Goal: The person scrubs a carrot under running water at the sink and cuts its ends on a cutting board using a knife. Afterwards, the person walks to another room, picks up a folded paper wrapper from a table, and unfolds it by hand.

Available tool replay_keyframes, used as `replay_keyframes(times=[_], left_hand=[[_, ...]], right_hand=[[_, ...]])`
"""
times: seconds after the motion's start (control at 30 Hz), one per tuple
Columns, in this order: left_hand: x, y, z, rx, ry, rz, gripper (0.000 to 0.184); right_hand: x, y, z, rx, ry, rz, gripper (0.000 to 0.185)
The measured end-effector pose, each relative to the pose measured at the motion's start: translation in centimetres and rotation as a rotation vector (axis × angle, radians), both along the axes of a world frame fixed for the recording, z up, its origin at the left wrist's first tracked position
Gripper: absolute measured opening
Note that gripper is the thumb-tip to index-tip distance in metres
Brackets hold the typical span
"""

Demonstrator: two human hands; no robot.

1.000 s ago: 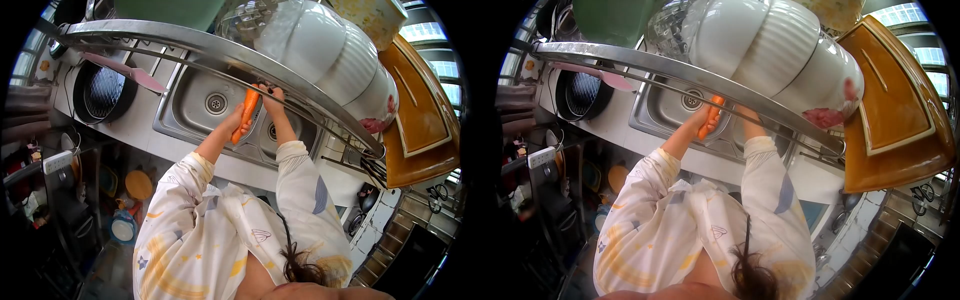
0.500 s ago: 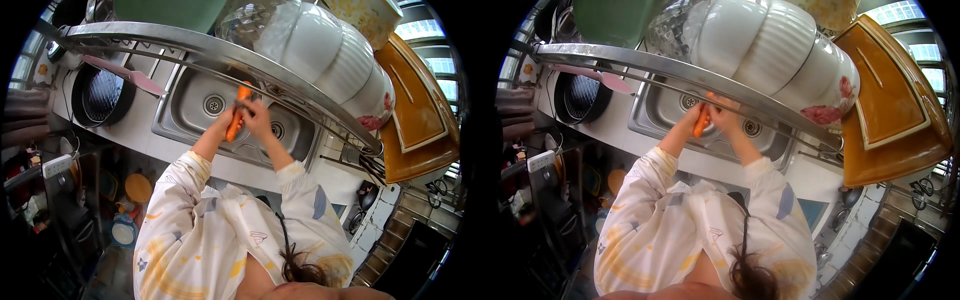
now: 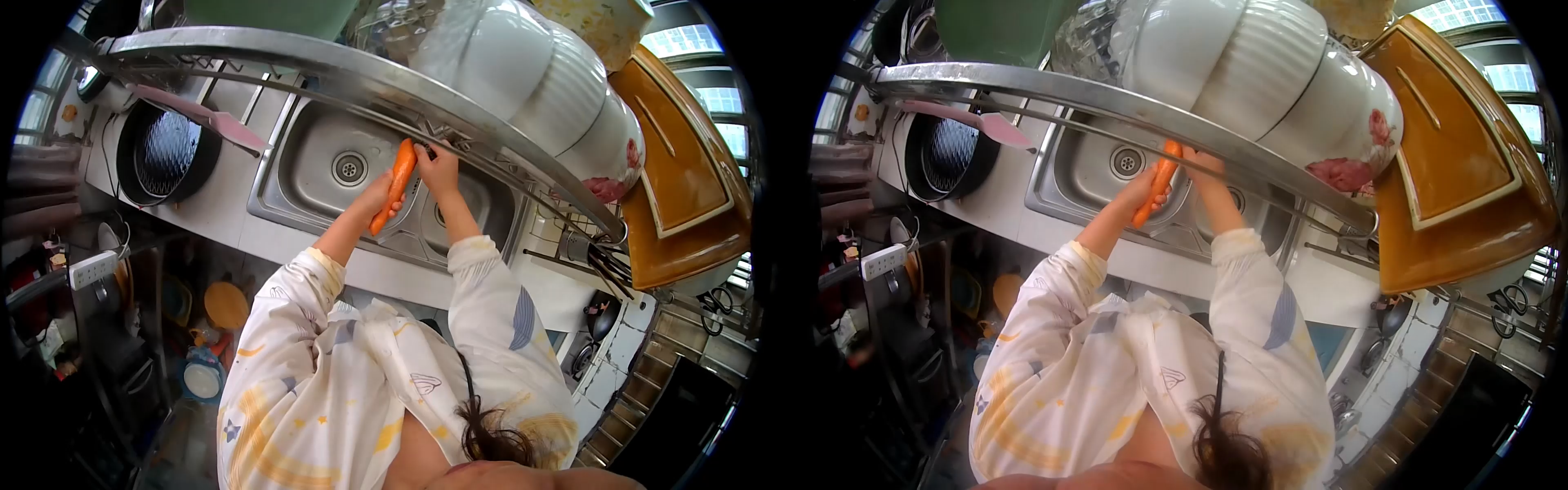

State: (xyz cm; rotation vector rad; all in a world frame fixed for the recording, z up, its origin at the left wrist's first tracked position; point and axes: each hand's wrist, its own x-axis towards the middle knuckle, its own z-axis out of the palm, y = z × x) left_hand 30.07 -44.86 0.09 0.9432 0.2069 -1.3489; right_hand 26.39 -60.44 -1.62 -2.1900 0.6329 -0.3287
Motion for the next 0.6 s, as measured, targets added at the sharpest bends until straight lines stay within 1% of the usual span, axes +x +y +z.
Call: replay_keyframes(times=[0.03, 0.07, 0.13, 0.17, 0.2, 0.27, 0.4, 0.43, 0.5, 0.57, 0.6], left_hand=[[0.1, -0.2, 0.3, 0.018, -0.022, -0.008, 0.033], [0.2, -0.3, 0.3, 0.027, -0.026, 0.003, 0.033], [0.9, -0.7, -2.0, 0.008, -0.03, -0.018, 0.033], [0.9, -0.7, -2.7, -0.004, -0.032, -0.039, 0.034], [0.9, -0.8, -2.2, -0.006, -0.032, -0.035, 0.034], [0.1, -1.0, -0.5, 0.053, -0.093, 0.003, 0.037], [0.1, -1.9, -0.1, -0.001, -0.051, 0.0, 0.04], [0.6, -1.8, -0.4, -0.002, -0.007, 0.033, 0.041], [0.8, -1.8, -0.9, -0.004, 0.037, 0.069, 0.041], [0.3, -1.4, -1.4, -0.076, 0.149, 0.092, 0.04], [-0.1, -1.3, -0.4, -0.109, 0.198, 0.1, 0.038]], right_hand=[[0.4, -0.8, -1.3, 0.006, 0.027, -0.053, 0.027], [0.2, -0.9, -3.3, -0.053, -0.056, -0.047, 0.026], [-0.9, 2.0, 3.4, -0.278, -0.201, 0.213, 0.024], [-1.1, 2.2, 3.8, -0.279, -0.197, 0.216, 0.024], [-1.1, 2.3, 4.0, -0.236, -0.192, 0.21, 0.023], [-0.2, 0.4, 1.2, 0.007, -0.088, 0.046, 0.024], [-0.1, 0.4, 3.1, -0.025, -0.107, 0.063, 0.023], [-0.4, 0.8, 3.4, -0.034, -0.109, 0.066, 0.023], [-2.4, 3.4, 3.5, -0.03, -0.161, 0.167, 0.021], [-0.9, 1.1, 3.2, 0.008, -0.118, 0.131, 0.021], [0.0, -0.2, 3.7, 0.042, -0.078, 0.088, 0.021]])
